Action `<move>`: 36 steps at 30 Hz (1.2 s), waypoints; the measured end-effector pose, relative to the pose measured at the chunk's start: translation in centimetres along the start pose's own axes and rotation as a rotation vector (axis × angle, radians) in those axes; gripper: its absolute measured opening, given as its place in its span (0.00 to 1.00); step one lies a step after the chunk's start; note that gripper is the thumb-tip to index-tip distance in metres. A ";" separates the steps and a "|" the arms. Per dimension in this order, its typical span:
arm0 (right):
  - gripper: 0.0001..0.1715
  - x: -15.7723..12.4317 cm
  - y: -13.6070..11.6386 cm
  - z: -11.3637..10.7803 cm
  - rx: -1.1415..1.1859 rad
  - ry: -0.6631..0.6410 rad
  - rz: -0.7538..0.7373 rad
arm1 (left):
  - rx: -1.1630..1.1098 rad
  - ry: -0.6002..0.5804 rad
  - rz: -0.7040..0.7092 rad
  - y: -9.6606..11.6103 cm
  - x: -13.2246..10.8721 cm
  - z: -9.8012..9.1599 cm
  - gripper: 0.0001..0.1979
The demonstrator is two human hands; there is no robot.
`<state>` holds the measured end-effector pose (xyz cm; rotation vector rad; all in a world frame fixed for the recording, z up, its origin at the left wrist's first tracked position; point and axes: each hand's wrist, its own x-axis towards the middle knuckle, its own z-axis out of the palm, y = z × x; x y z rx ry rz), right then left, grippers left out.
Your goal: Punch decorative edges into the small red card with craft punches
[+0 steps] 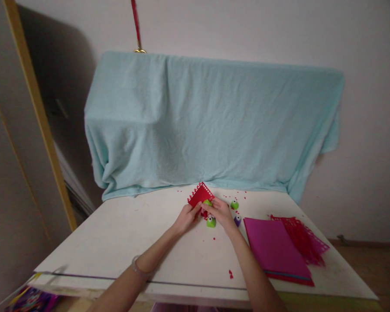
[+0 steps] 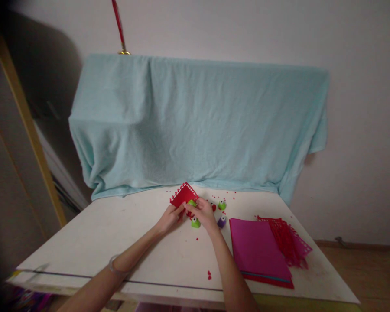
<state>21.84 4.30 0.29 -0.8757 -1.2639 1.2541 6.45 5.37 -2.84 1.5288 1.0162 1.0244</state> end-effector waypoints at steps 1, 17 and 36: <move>0.22 0.0 -0.1 0.0 0.002 -0.002 -0.003 | -0.012 -0.004 -0.004 0.0 0.0 0.0 0.29; 0.22 0.1 -0.2 0.0 -0.018 0.011 0.002 | -0.125 -0.032 0.005 -0.3 0.0 0.2 0.25; 0.20 0.0 -0.2 -0.2 -0.010 0.054 -0.012 | 0.122 0.029 0.075 -0.2 0.1 -0.2 0.23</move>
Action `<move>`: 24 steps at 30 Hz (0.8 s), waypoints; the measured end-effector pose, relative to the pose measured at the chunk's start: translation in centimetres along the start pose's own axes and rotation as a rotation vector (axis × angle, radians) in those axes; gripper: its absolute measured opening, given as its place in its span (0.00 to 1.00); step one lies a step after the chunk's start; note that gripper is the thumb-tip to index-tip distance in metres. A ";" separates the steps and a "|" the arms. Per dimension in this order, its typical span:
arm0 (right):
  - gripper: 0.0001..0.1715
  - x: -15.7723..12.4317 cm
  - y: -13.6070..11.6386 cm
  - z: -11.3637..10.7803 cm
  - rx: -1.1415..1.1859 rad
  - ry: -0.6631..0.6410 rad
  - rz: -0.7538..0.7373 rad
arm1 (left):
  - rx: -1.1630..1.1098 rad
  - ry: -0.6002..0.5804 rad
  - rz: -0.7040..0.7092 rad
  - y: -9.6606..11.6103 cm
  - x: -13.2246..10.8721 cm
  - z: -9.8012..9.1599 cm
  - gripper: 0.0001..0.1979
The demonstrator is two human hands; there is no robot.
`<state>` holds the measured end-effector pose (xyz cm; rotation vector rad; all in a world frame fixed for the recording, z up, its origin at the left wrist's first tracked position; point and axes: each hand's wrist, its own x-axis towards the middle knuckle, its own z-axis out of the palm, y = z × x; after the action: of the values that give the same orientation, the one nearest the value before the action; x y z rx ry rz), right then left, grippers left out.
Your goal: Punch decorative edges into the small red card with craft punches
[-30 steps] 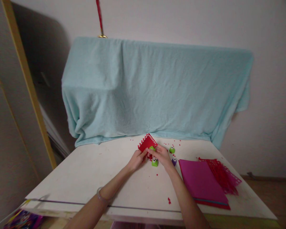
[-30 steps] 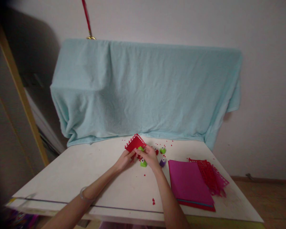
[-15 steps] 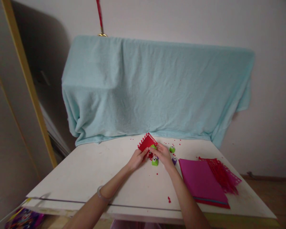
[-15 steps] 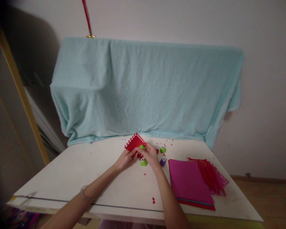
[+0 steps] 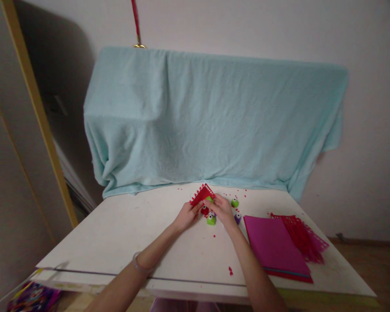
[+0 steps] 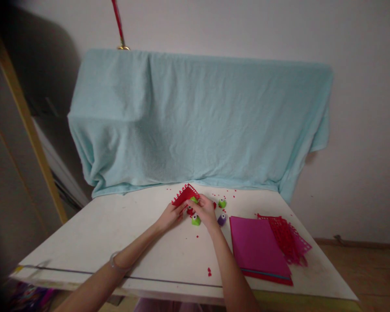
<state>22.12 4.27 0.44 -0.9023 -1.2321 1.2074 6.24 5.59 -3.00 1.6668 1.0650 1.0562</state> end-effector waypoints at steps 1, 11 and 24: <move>0.20 0.0 0.0 0.0 0.002 0.000 0.000 | 0.002 -0.003 0.000 0.0 0.0 0.0 0.23; 0.19 0.2 0.4 -0.1 0.003 0.004 0.001 | -0.042 -0.004 -0.056 -0.3 0.0 0.0 0.26; 0.18 0.4 0.7 -0.3 0.000 -0.019 -0.034 | -0.058 -0.027 -0.054 -1.4 0.3 0.2 0.25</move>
<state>22.29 4.77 -0.20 -0.8678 -1.2580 1.1915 6.20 6.17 -4.28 1.5931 1.0463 1.0175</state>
